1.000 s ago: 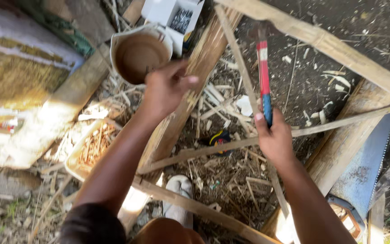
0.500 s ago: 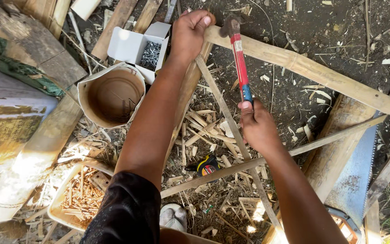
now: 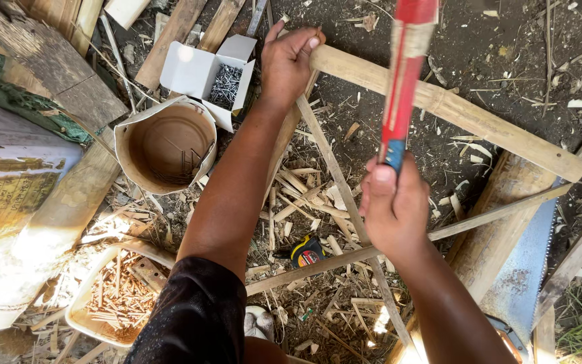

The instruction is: The person hammers nails into a wooden frame structure using a hammer. They repeatedly pick up nails from a container and drive them into the wood to secure the joints.

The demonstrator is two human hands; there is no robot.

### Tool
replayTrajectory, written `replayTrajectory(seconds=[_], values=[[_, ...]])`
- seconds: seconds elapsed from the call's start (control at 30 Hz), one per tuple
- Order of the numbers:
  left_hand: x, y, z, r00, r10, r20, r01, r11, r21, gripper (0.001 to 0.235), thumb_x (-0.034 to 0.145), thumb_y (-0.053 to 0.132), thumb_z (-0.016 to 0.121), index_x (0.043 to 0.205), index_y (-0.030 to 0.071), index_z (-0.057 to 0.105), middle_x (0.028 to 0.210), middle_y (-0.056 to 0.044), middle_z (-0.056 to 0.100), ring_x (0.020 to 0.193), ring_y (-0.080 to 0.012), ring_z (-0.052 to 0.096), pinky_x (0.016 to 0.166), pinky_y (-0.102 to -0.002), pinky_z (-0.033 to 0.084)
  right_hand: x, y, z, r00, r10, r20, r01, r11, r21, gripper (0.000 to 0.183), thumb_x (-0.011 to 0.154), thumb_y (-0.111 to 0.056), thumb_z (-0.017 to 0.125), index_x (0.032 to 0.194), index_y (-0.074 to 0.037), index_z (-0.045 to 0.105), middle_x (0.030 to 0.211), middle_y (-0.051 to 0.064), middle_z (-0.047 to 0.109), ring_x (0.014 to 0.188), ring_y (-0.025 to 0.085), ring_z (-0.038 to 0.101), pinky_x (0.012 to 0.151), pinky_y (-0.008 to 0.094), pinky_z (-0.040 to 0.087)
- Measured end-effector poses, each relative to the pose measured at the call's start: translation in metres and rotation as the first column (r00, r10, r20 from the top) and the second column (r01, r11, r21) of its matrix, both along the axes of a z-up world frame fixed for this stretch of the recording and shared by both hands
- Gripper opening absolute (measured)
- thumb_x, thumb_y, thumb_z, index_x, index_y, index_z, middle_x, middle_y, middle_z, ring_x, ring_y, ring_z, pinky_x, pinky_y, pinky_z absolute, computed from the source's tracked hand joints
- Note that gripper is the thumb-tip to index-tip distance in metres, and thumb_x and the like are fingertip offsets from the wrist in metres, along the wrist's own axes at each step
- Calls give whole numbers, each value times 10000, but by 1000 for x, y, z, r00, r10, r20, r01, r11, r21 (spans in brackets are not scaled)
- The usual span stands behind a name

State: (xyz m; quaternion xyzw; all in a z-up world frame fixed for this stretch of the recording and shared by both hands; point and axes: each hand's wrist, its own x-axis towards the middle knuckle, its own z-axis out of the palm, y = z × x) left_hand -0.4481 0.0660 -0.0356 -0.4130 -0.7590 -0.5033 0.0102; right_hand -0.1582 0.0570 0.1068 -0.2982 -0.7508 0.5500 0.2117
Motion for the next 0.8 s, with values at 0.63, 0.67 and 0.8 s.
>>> replayTrajectory(seconds=[0.63,0.67,0.8], values=[[3,-5,-1,982,-2,-190,-33,983,-179,232,965,65,661,1134,171,778,1313,-51,723,1295,-209,644,1262,-488,291,-9,24,-30,911,-19,412,132,960,-246,340,1064,-332,455,1017,-21,582,656,20,557,445,117,538,377,302,463],[10,-9,4,973,1,-232,-53,975,-217,293,977,68,646,1216,190,762,1433,-47,688,1418,-210,596,1299,-482,276,6,16,-27,931,-40,364,143,955,-261,328,1059,-326,468,1025,-20,582,661,18,552,460,102,535,379,295,476],[41,-24,29,992,127,2,-112,888,-446,1065,877,406,789,1550,-105,141,1647,-268,124,1524,-416,144,1233,-506,188,37,-5,-11,932,-56,-357,-20,978,-206,318,1143,-329,460,1142,-16,516,779,3,555,584,88,521,527,269,479]])
